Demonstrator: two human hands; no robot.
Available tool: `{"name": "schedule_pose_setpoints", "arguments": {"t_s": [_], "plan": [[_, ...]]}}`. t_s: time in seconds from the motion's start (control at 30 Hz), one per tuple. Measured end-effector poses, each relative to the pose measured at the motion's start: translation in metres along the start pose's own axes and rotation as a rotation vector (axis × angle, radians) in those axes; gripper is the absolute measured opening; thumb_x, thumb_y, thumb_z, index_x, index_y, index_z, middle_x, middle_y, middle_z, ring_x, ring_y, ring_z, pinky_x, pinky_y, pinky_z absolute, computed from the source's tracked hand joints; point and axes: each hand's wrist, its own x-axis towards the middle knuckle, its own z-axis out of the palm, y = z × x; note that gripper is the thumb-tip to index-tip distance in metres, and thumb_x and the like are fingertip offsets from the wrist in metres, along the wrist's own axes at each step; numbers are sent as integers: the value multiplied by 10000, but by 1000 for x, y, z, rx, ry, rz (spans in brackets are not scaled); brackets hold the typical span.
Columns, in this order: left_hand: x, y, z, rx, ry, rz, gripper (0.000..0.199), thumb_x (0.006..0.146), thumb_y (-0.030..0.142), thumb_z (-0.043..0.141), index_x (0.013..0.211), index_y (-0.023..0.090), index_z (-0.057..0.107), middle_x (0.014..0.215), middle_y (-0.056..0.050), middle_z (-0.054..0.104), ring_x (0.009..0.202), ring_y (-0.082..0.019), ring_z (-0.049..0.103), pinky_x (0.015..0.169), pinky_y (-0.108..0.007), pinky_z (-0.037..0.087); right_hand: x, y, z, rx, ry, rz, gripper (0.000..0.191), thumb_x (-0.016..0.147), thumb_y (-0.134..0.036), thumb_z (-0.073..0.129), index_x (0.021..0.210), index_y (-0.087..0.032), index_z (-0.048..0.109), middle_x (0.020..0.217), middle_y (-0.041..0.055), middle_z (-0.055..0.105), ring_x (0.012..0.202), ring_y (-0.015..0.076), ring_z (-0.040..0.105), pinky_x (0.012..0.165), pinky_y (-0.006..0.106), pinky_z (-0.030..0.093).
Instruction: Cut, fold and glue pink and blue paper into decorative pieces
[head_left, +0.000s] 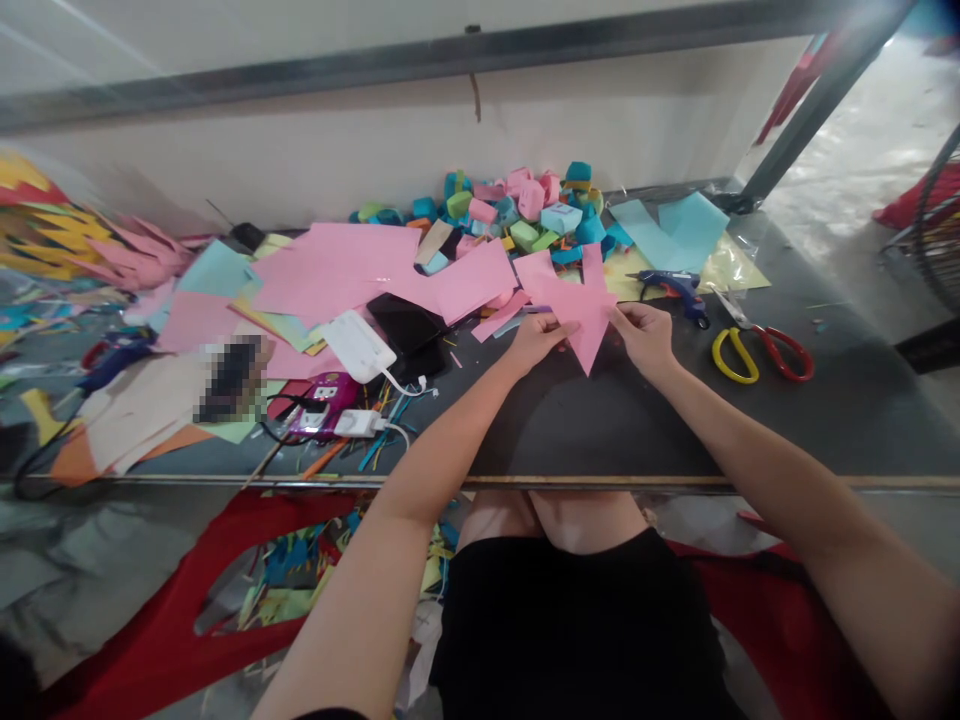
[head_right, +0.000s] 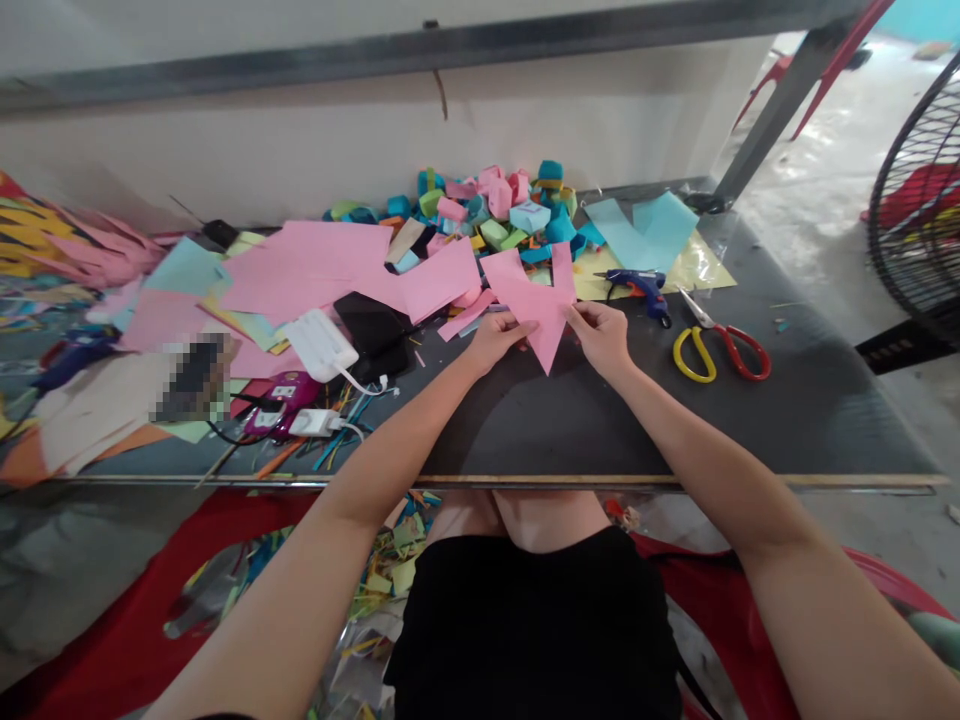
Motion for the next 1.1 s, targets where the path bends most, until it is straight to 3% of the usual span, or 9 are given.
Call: {"name": "schedule_pose_setpoints", "arguments": {"t_s": [0.13,0.3,0.37,0.47,0.63,0.77,0.9,1.0,1.1], "plan": [[2,-2,-2,-62,67,-2,461,757,559,857,675,153,653,620,22,629,535,-70,572,548,-221,502,1,8,1,-39,16,-13,548,810,-746,695,870,-206,762,677,36,706,549,160,626,466,282,484],[7,-8,-6,-137,118,-17,534,706,601,876,620,162,584,591,36,589,523,-78,584,542,-224,509,4,6,-9,-368,61,-373,503,851,-485,714,1292,-246,680,1342,128,702,1136,292,704,818,423,613],[7,-8,-7,-138,98,-19,520,708,590,877,630,159,597,601,31,599,528,-79,589,555,-226,512,4,1,-14,-547,-26,-548,459,823,-412,741,1257,-262,716,1443,110,657,1313,338,619,1035,518,533],[6,-5,-6,-109,36,-44,447,757,519,861,654,154,624,608,22,618,547,-81,593,587,-228,515,2,-5,-15,-660,-196,-626,170,867,-364,711,994,-297,802,1325,43,743,1306,329,630,1146,551,412],[4,-3,-2,-76,71,-49,256,806,357,809,734,157,667,609,42,613,524,-73,544,537,-217,485,-1,-7,-10,-525,-396,-513,204,930,-370,636,853,-326,819,1003,20,829,1143,288,714,1087,500,461],[5,-4,0,-80,141,-57,150,765,237,786,862,146,715,691,23,690,592,-90,598,544,-211,527,-5,-9,-7,-407,-342,-342,274,886,-517,695,792,-289,816,879,45,817,879,261,735,904,422,541],[3,-3,2,-81,102,-59,307,732,133,710,1036,133,759,945,-48,799,736,-107,692,582,-185,537,-11,-12,-3,-328,-270,-173,404,846,-619,711,785,-231,806,764,37,773,617,182,612,658,345,492],[1,-2,1,-57,39,-38,323,740,115,648,1036,131,776,1003,-69,810,745,-110,711,592,-192,545,-11,-12,0,-258,-163,-149,377,838,-588,721,802,-222,801,814,49,777,657,183,632,647,336,494],[0,0,-1,-26,-19,-34,351,748,100,607,1048,135,786,960,-63,810,696,-104,714,598,-204,540,-7,-9,0,-208,-56,-191,289,810,-514,758,780,-229,791,1046,84,795,906,230,720,737,345,547]]}}
